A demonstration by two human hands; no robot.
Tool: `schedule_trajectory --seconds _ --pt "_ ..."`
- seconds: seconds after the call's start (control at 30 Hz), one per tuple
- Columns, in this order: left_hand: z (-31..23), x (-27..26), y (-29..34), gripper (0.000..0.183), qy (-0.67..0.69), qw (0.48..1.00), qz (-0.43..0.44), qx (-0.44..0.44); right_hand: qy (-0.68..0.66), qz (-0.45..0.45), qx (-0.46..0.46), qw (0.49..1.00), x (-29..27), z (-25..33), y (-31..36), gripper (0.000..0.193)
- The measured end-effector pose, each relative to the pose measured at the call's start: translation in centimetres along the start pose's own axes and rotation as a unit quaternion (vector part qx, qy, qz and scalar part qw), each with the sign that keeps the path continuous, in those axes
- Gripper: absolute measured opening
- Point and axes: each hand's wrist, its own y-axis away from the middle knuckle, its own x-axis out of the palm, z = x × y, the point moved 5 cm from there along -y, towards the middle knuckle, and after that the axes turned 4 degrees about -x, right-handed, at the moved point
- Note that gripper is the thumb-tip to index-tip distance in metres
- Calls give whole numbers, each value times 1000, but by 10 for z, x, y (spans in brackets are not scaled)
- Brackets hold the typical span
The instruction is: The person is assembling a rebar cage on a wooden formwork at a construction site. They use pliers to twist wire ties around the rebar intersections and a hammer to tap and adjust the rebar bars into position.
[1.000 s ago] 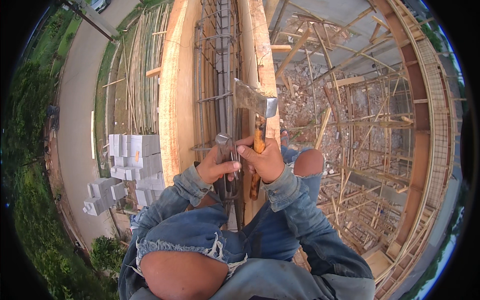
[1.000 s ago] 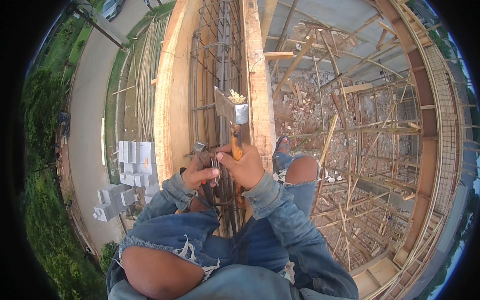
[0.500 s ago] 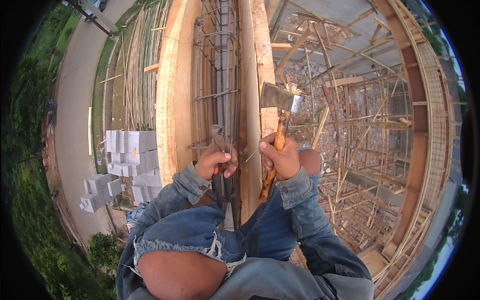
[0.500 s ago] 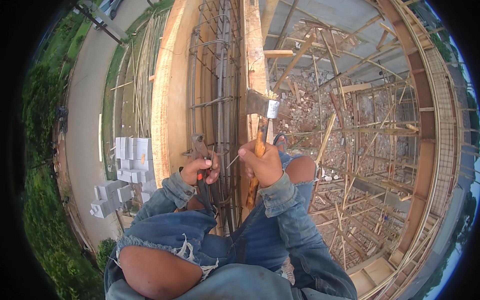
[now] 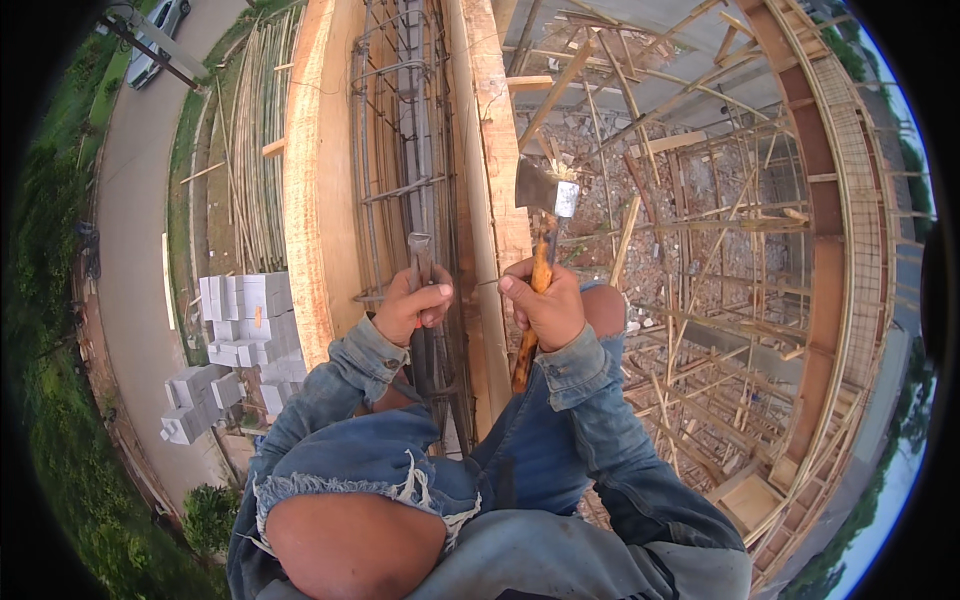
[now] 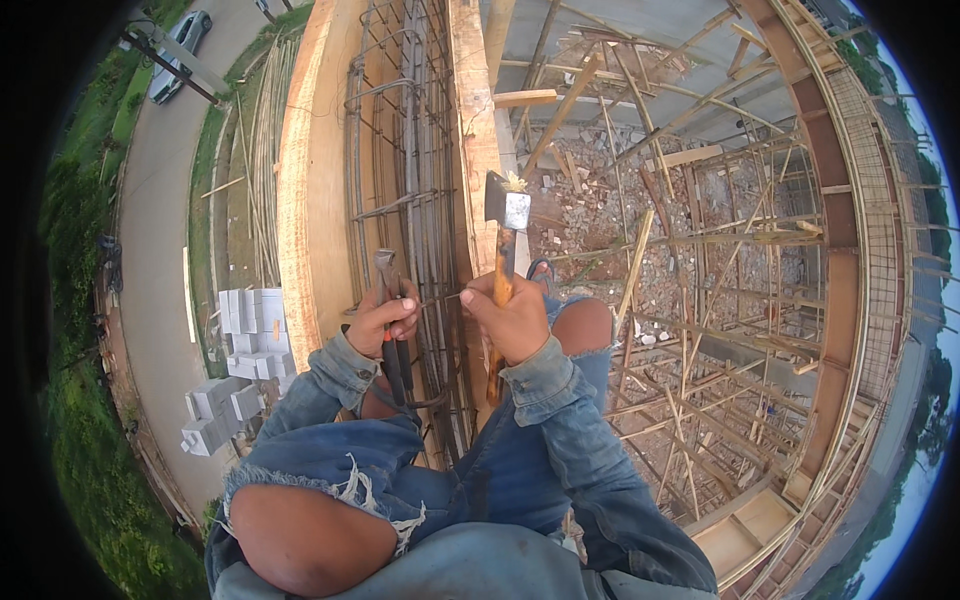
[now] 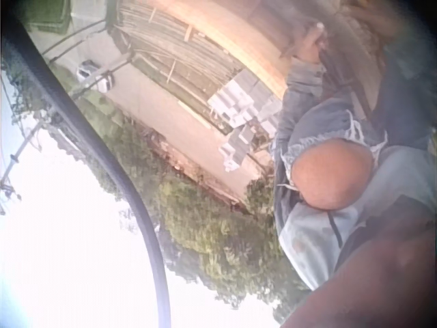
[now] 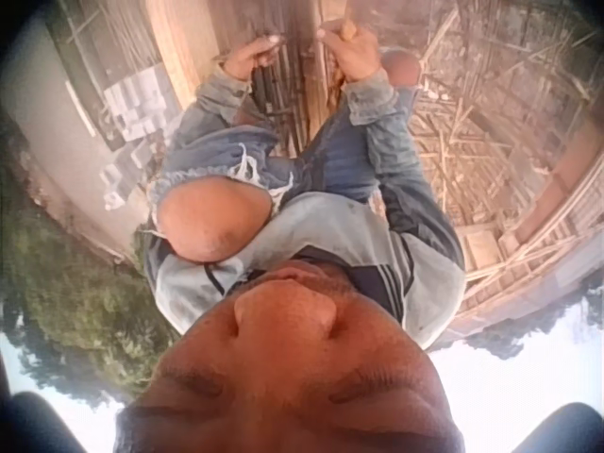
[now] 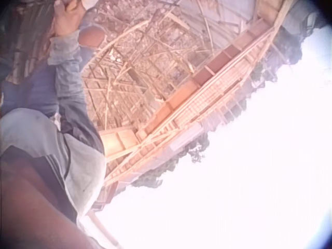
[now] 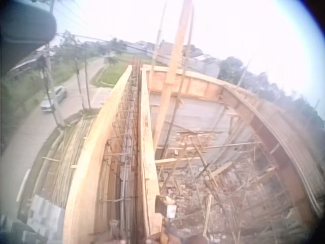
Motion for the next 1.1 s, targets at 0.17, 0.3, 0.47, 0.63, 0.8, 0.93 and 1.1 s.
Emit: schedule_trajectory --seconds 0.17,0.3,0.47,0.63,0.8,0.93,1.1 --pt "-8 -2 -46 21 -75 996 -54 -7 64 -98 -36 992 -30 -11 -37 10" --pt "-7 -8 -84 20 -213 962 -135 103 145 -152 -48 977 -54 -31 -76 11" --pt "12 -21 -121 20 -386 901 -192 50 222 -210 2 952 -64 -48 -90 14" --pt "18 -10 -138 22 -381 900 -197 81 183 -193 13 964 -52 -39 -90 14" --pt "18 -5 -154 22 -372 917 -131 59 123 -190 26 974 -47 -35 -90 12" --pt "18 -8 -155 21 -359 926 -111 38 142 -165 11 976 -44 -37 -90 13" --pt "18 -8 -153 19 -354 927 -89 84 110 -158 7 981 -43 -45 -95 14"
